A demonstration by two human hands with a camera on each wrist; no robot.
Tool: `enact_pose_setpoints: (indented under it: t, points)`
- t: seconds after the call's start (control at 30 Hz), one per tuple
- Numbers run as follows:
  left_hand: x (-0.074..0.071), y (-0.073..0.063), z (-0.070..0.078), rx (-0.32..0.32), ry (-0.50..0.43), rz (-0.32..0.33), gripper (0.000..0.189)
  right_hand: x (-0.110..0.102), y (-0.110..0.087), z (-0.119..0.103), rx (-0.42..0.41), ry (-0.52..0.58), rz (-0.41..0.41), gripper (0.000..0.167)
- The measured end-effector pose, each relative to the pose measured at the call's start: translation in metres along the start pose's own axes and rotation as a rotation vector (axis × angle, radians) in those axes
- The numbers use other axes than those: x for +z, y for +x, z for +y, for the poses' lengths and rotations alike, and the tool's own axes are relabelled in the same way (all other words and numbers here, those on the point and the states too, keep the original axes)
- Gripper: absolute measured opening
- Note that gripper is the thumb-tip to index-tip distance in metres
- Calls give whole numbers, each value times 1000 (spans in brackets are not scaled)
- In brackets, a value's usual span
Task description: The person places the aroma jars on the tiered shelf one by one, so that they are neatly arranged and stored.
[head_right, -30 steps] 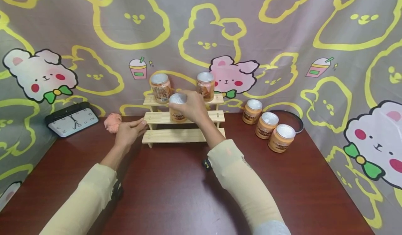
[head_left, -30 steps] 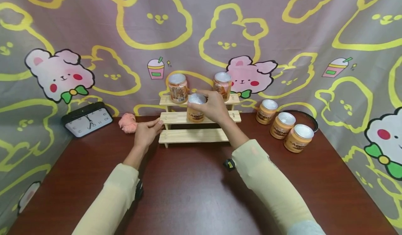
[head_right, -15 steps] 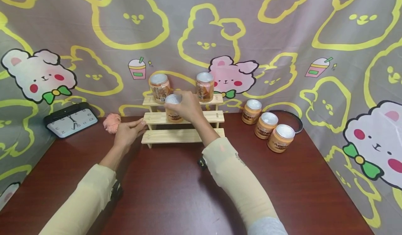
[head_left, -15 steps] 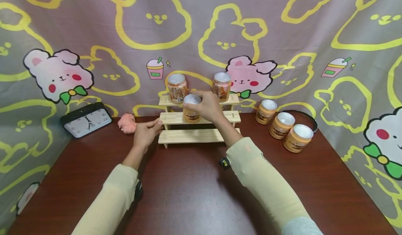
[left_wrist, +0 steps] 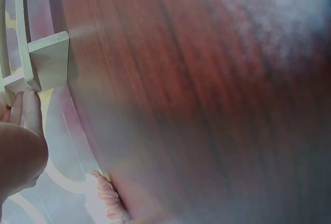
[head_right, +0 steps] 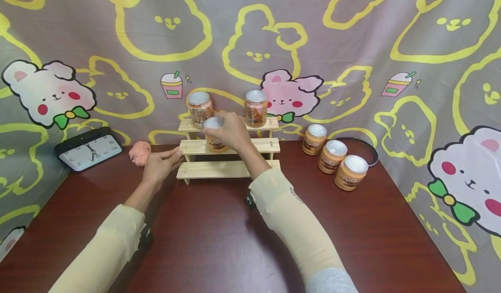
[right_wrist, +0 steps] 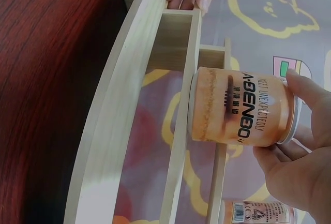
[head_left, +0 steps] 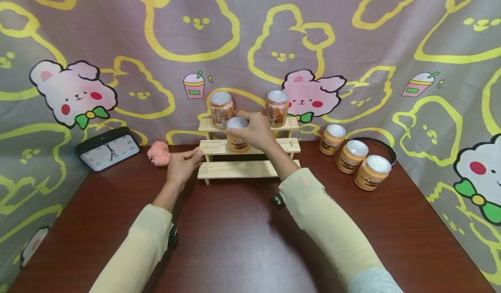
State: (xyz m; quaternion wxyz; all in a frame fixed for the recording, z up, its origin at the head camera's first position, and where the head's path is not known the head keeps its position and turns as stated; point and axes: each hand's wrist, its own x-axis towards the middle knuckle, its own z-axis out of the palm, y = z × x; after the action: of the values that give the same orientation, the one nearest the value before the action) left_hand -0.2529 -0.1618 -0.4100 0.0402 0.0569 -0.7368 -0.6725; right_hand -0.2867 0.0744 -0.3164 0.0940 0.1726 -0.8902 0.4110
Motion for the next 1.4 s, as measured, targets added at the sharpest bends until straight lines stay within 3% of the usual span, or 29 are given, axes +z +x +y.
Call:
enact_pose_setpoints:
  t: [0.73,1.07,1.4]
  points:
    - [1,1,1,-7,1,14,39,-3,3,2,-16,-63,-39,70]
    - [1,0,0,-10,9,15,39,-7,-2,5,-29,48,-24,68]
    - [1,0,0,-13,4,11,39,-20,-10,11,-41,29,-14,64]
